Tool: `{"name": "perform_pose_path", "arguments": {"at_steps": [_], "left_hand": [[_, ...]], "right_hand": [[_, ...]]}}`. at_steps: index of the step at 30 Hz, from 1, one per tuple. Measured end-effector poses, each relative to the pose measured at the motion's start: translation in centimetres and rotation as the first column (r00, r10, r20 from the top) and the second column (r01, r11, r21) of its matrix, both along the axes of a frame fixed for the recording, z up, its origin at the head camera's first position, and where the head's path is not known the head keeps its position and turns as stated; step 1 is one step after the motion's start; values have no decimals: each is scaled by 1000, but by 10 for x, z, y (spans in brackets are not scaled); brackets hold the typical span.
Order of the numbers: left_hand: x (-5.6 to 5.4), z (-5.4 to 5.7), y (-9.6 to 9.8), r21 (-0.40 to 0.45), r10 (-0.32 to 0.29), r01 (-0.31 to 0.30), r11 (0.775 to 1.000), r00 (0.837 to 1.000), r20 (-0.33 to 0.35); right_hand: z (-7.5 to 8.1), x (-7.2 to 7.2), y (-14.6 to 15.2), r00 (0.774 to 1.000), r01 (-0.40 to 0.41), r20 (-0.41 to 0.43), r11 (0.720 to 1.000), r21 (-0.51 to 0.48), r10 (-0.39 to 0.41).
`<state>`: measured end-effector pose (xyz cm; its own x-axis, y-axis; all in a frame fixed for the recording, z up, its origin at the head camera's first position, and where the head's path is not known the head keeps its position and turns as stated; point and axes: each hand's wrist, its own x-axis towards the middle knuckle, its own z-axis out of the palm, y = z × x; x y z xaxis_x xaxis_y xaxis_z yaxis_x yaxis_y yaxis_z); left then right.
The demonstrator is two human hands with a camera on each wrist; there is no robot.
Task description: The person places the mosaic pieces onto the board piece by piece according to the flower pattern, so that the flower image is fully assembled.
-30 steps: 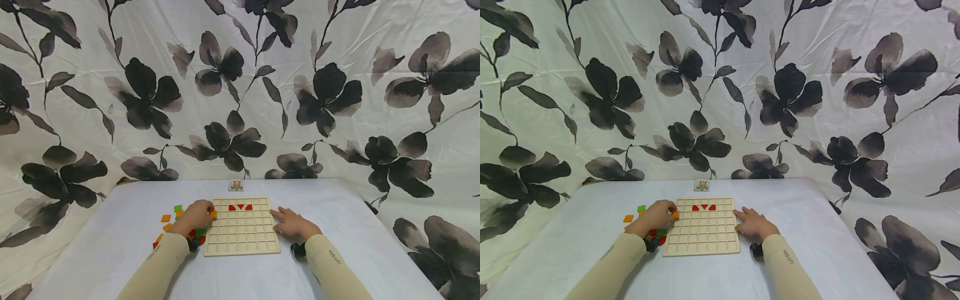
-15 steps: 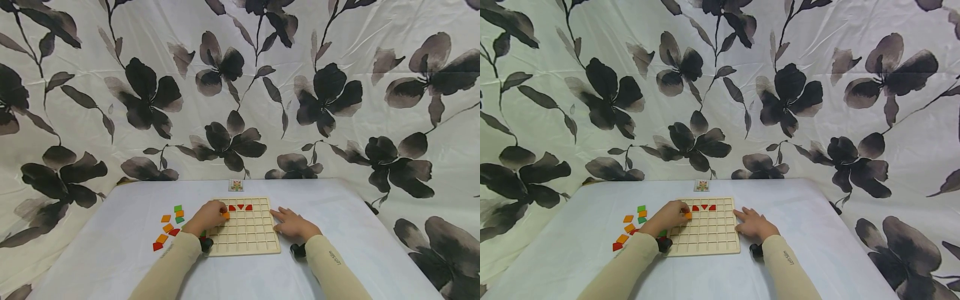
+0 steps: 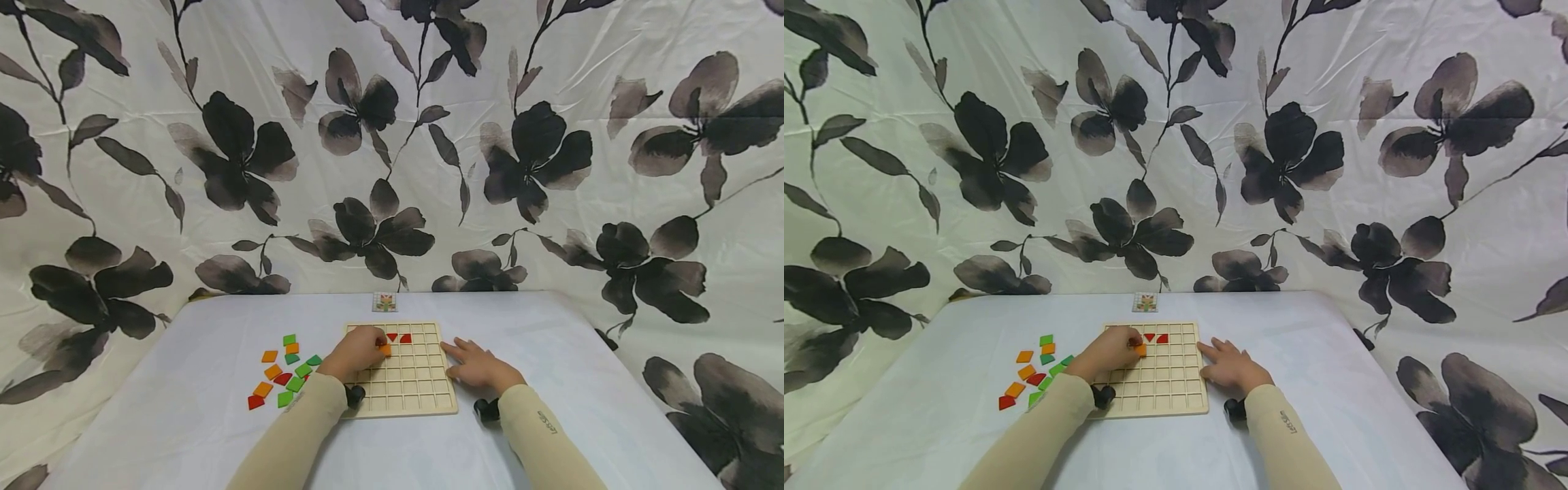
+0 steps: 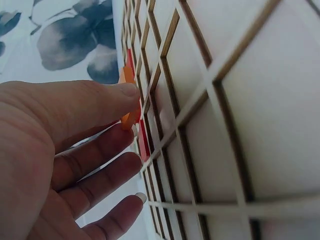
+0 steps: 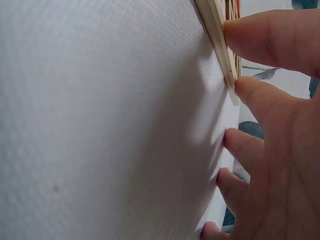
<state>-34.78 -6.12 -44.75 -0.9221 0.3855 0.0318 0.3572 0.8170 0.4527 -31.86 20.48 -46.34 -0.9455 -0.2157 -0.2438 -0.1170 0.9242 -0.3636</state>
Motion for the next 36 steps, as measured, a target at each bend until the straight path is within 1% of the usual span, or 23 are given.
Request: {"name": "perform_pose_path", "arguments": {"at_steps": [6,9,15,18,24,28,32,36], "left_hand": [[-6,-2,7,-39,-26,24,999,998,-57],[-9,-3,9,-51,-33,29,998,997,-66],[-13,-2,14,-69,-39,36,997,998,-41],[-14,-2,15,-74,-39,37,997,999,-27],[-15,-6,15,-75,-32,29,997,999,-31],[-14,-5,17,-73,-25,22,997,999,-33],[-12,-5,19,-93,-31,27,995,999,-41],[-13,-7,21,-134,-52,42,990,996,-71]], "right_hand": [[-1,0,-1,1000,2,-6,1000,-4,-2],[-2,0,-1,1000,-5,-8,1000,-3,5],[-2,-1,-1,1000,-7,-7,1000,6,7],[-1,-1,-2,1000,-4,-1,1000,8,4],[0,-1,-3,1000,-5,-8,1000,17,5],[-1,0,-2,1000,-11,-13,1000,20,11],[0,1,-1,1000,-11,-9,1000,12,11],[1,1,0,1000,-8,-6,1000,9,8]]}}
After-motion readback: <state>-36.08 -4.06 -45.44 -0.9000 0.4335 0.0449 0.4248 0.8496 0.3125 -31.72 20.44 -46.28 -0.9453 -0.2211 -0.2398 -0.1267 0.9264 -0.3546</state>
